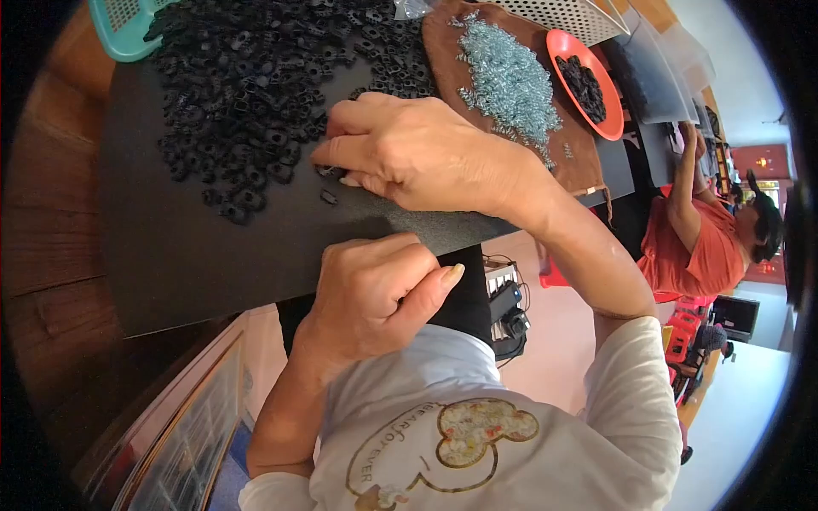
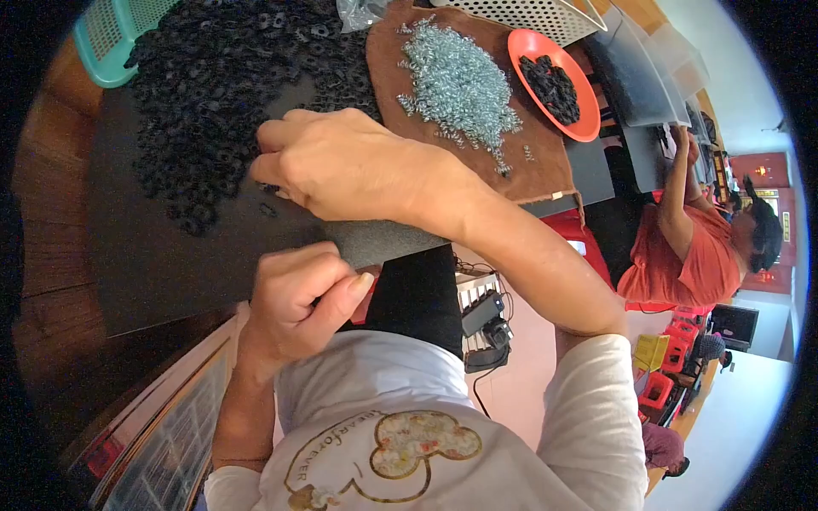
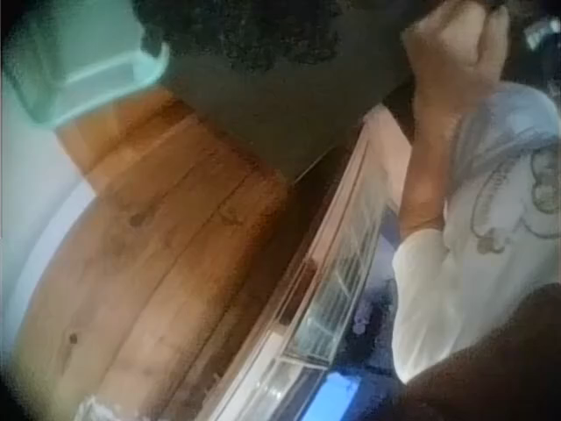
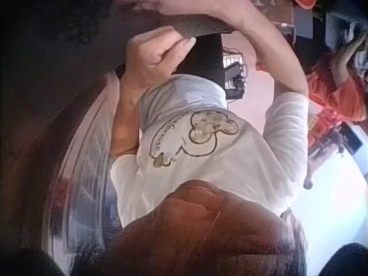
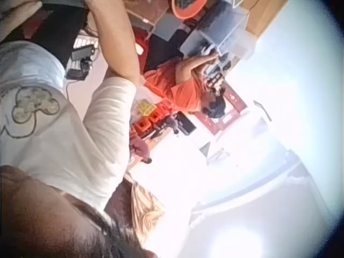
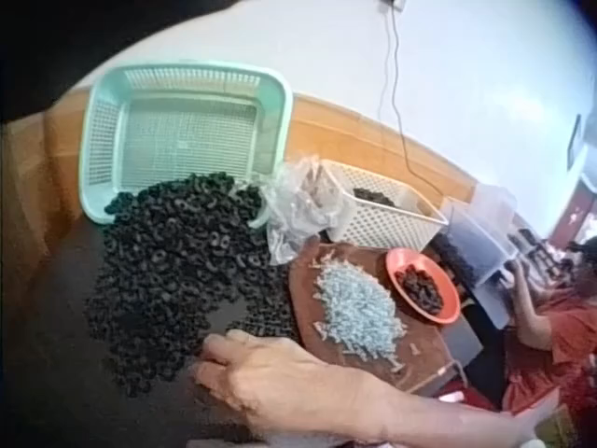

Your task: Manually inserting small beads into circular black rubber components at a workshop table.

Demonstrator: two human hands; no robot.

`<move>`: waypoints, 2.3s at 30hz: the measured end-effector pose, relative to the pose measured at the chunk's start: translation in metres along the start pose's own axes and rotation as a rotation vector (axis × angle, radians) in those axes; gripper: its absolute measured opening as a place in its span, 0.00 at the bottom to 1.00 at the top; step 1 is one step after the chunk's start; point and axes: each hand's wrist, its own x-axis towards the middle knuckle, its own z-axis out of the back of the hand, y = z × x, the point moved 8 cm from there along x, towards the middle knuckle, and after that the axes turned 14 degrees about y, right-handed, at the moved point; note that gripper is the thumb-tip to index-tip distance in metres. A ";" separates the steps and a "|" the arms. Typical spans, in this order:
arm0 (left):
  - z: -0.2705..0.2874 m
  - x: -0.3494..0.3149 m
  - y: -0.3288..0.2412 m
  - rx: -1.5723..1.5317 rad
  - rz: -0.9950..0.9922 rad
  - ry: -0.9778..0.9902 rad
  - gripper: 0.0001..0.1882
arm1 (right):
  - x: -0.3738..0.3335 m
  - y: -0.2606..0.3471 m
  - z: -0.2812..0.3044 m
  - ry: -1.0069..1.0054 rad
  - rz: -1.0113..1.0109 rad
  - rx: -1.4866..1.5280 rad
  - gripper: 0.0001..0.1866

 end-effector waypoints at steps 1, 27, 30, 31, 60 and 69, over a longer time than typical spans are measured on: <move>0.000 0.000 0.000 0.001 0.002 0.013 0.16 | -0.004 -0.001 0.003 -0.073 0.014 -0.004 0.16; 0.000 0.000 -0.003 0.019 -0.010 -0.009 0.15 | -0.013 0.001 0.010 -0.398 0.015 0.158 0.16; 0.002 0.000 -0.002 -0.047 0.010 0.005 0.14 | -0.034 0.003 0.029 -0.504 0.002 0.217 0.20; 0.006 -0.002 0.002 -0.121 0.067 -0.041 0.12 | -0.040 0.000 0.029 -0.450 -0.055 0.287 0.25; 0.019 -0.019 0.036 -0.671 0.159 -0.345 0.14 | -0.095 0.033 0.014 -0.716 0.013 0.158 0.14; 0.018 -0.022 0.036 -0.457 0.128 -0.321 0.15 | -0.097 0.034 0.004 -0.738 -0.038 0.178 0.14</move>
